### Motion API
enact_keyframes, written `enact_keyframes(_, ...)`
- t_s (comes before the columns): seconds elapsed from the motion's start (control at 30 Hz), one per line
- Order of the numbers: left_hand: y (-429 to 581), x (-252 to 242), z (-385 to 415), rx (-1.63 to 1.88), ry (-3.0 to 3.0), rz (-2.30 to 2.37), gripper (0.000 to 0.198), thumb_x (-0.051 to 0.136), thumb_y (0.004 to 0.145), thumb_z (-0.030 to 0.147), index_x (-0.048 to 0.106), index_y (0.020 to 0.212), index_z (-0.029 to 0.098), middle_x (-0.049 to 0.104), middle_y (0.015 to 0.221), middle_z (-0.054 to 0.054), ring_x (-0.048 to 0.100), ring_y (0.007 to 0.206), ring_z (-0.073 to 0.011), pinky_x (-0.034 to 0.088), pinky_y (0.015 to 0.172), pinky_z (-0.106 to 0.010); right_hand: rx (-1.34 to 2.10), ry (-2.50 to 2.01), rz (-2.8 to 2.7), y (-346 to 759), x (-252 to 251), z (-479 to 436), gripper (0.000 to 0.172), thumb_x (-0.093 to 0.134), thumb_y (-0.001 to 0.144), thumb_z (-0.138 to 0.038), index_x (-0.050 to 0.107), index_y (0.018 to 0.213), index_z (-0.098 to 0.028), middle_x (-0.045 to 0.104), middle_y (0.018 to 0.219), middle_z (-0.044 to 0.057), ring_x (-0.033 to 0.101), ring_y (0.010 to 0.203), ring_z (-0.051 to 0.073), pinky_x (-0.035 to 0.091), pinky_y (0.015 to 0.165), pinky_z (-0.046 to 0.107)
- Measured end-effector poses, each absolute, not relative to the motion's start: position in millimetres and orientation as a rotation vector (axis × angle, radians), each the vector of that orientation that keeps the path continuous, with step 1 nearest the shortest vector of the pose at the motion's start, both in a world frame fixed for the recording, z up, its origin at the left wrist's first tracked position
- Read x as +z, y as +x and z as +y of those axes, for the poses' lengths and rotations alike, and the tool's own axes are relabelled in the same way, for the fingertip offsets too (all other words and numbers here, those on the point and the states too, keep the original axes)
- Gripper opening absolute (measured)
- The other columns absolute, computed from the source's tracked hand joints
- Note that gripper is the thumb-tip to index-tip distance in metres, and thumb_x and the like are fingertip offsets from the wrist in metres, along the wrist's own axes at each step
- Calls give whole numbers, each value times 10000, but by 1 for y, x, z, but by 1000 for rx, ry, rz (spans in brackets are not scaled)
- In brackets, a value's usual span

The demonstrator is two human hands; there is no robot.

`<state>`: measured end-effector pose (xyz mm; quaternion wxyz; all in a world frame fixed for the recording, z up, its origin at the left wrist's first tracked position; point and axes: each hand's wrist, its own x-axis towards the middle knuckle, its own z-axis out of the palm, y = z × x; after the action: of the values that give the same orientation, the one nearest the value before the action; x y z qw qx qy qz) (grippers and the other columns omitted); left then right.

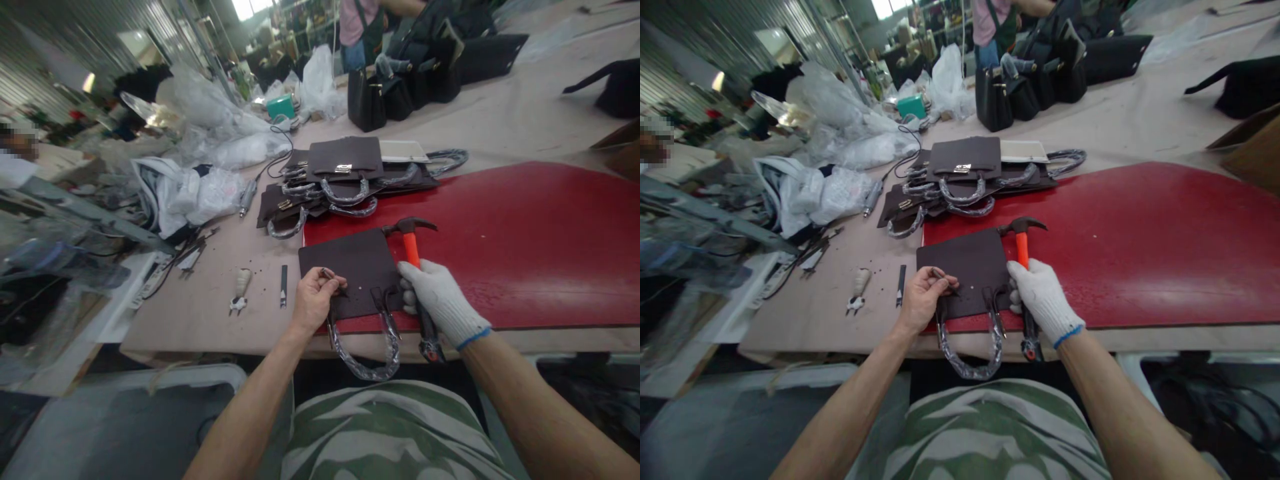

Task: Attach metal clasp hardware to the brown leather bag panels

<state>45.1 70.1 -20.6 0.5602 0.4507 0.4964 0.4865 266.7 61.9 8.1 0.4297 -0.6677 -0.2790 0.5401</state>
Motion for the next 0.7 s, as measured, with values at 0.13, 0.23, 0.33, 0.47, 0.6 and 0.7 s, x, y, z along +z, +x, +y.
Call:
enact_keyframes(0.13,48,-20,68,1127,1101,1182,325,786,807,375,549,921,184,799,860,-61,769,785,-179,580,721,-262,1340,-1673,-700,267,9,61,206,632,914,-291,458,831,-221,496,563,-63,451,363,94,417,339,214)
enact_keyframes(0.23,49,-20,68,1123,1124,1181,280,761,816,338,553,923,184,801,857,-58,769,790,-174,580,729,-258,1342,-1665,-706,267,8,61,216,638,913,-303,457,828,-223,491,566,-65,450,368,92,420,342,214)
enact_keyframes(0.33,50,-21,68,1123,1143,1179,236,733,825,305,557,922,184,800,854,-56,769,795,-171,589,747,-263,1346,-1652,-710,267,7,61,240,650,908,-314,445,819,-227,479,566,-69,453,371,95,412,340,213)
enact_keyframes(0.47,49,-23,67,1118,1226,1192,151,679,859,264,566,922,186,800,863,-50,767,805,-166,604,786,-281,1337,-1657,-723,267,6,61,216,623,917,-301,447,817,-225,480,562,-66,457,374,99,412,338,215)
enact_keyframes(0.6,50,-24,64,1088,1460,1231,28,607,902,203,604,928,192,797,873,-33,758,792,-152,598,801,-271,1324,-1661,-738,268,6,60,235,645,902,-322,448,819,-225,485,570,-65,455,378,95,416,344,214)
enact_keyframes(0.7,52,-23,61,1078,1655,1237,58,587,913,177,639,919,201,786,864,-19,746,782,-142,582,759,-242,1341,-1642,-735,268,5,60,266,685,875,-349,454,829,-224,490,578,-63,449,386,87,416,357,205)
